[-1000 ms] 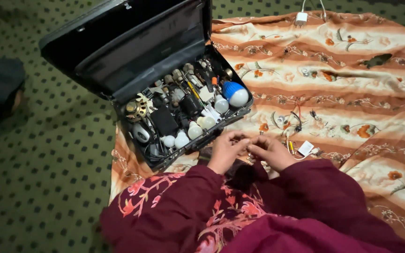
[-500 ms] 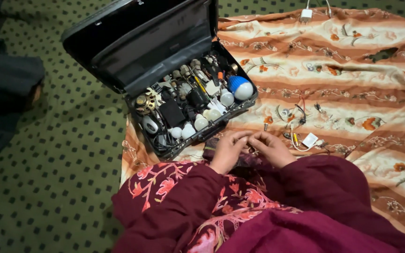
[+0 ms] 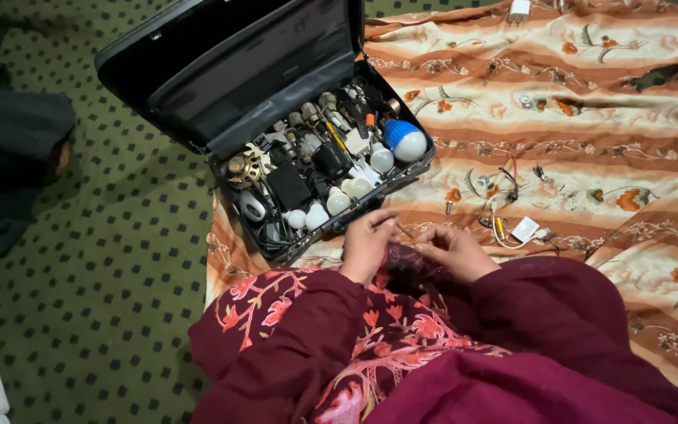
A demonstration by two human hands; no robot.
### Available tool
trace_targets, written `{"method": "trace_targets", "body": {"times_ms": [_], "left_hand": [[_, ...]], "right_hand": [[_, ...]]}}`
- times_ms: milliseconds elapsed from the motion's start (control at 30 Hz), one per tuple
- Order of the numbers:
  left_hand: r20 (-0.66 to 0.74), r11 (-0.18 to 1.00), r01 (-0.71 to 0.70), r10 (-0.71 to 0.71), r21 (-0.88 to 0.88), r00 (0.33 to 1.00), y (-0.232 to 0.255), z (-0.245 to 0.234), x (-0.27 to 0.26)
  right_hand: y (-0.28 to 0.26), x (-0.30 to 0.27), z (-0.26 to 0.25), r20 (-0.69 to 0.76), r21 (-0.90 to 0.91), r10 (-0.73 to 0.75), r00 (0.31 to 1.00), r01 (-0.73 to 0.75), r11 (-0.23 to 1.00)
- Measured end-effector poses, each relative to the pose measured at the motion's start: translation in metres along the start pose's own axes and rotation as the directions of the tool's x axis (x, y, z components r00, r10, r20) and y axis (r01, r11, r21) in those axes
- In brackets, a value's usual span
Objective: The person sits on a bed and repeatedly picks small electronic components and wires from a black case, then manipulates them with their hands. They handle connectors, wires, and small circuit-like pieces, occasionally placing items back into the case or on the bed.
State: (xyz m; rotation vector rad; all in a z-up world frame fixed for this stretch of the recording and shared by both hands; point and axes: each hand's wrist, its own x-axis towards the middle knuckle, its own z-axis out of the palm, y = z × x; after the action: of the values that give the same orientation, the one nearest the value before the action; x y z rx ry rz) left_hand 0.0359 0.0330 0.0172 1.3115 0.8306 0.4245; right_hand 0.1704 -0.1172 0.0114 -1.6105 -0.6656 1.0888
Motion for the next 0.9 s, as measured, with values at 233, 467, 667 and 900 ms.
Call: {"method": "trace_targets", "body": {"times_ms": [233, 467, 667, 900], "left_hand": [[0.088, 0.998, -0.057, 0.054, 0.038, 0.995, 0.015, 0.009, -0.015], [0.085, 0.996, 0.004, 0.004, -0.091, 0.996, 0.001, 0.014, -0.013], [-0.045, 0.997, -0.035, 0.031, -0.072, 0.998, 0.013, -0.011, -0.004], [0.022, 0.989, 0.025, -0.022, -0.148, 1.0, -0.018, -0.012, -0.003]], "right_hand": [[0.008, 0.008, -0.001, -0.074, 0.161, 0.047, 0.996, -0.034, 0.986], [0.012, 0.006, -0.002, -0.033, -0.08, -0.006, 0.999, 0.003, 0.997], [0.0, 0.003, 0.0, -0.045, -0.249, 0.003, 0.999, -0.014, 0.969], [-0.023, 0.0, 0.006, -0.135, -0.342, -0.027, 0.99, -0.021, 0.939]]}}
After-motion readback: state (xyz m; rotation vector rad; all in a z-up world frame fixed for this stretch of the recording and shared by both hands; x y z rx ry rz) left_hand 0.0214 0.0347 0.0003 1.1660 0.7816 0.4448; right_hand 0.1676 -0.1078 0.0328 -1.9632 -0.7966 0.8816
